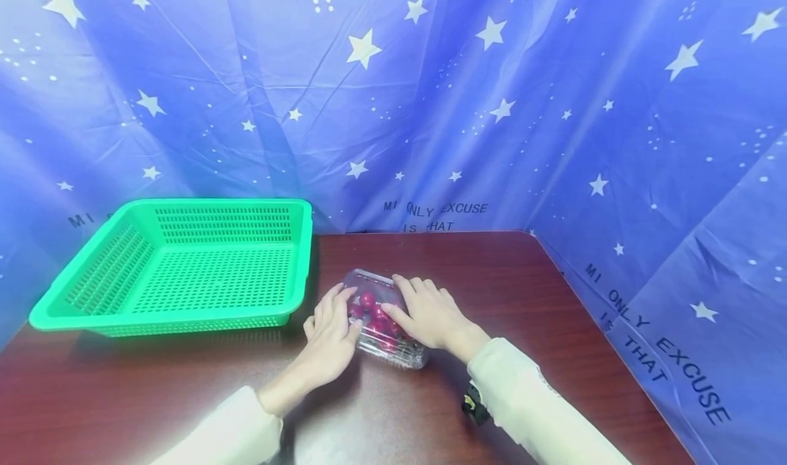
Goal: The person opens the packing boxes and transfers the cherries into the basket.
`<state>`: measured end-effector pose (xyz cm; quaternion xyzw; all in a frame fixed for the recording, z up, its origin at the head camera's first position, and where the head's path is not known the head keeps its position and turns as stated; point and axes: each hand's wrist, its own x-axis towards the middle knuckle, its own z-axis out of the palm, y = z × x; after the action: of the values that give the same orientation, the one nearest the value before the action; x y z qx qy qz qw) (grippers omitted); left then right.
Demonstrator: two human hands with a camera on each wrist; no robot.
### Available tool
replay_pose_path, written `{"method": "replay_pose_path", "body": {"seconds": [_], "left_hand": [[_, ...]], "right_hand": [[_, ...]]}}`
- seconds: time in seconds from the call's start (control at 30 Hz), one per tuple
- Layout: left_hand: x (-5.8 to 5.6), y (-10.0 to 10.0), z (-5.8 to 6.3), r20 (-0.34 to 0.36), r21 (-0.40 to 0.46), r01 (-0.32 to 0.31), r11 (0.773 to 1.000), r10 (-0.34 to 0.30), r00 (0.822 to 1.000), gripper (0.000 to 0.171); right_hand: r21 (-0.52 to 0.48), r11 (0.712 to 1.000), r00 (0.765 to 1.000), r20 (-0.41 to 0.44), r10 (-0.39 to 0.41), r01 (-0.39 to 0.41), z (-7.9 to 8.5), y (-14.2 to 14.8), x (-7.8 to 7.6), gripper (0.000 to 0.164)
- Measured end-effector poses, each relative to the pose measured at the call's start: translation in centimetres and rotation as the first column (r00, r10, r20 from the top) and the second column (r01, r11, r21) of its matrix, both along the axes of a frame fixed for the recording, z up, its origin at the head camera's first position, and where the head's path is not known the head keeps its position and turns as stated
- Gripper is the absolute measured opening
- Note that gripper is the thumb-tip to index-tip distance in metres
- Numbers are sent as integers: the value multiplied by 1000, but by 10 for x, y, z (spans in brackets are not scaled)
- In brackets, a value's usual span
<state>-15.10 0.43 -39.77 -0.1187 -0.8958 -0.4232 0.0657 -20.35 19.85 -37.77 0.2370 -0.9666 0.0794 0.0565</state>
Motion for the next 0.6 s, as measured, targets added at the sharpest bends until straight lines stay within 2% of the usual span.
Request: {"method": "replay_pose_path", "body": {"seconds": [0.23,0.4,0.6], "left_hand": [[-5,-2,0,38,41,-57,998,55,998,53],[-10,-1,3,100,82,-83,993,74,992,54],[-17,4,5,147,168,-151,974,126,981,56]], "right_hand": [[-10,999,999,-1,-32,32,-2,5,5,69],[-18,998,998,-8,-54,54,-2,7,11,70],[8,993,993,-20,-120,120,-3,0,21,73]]}}
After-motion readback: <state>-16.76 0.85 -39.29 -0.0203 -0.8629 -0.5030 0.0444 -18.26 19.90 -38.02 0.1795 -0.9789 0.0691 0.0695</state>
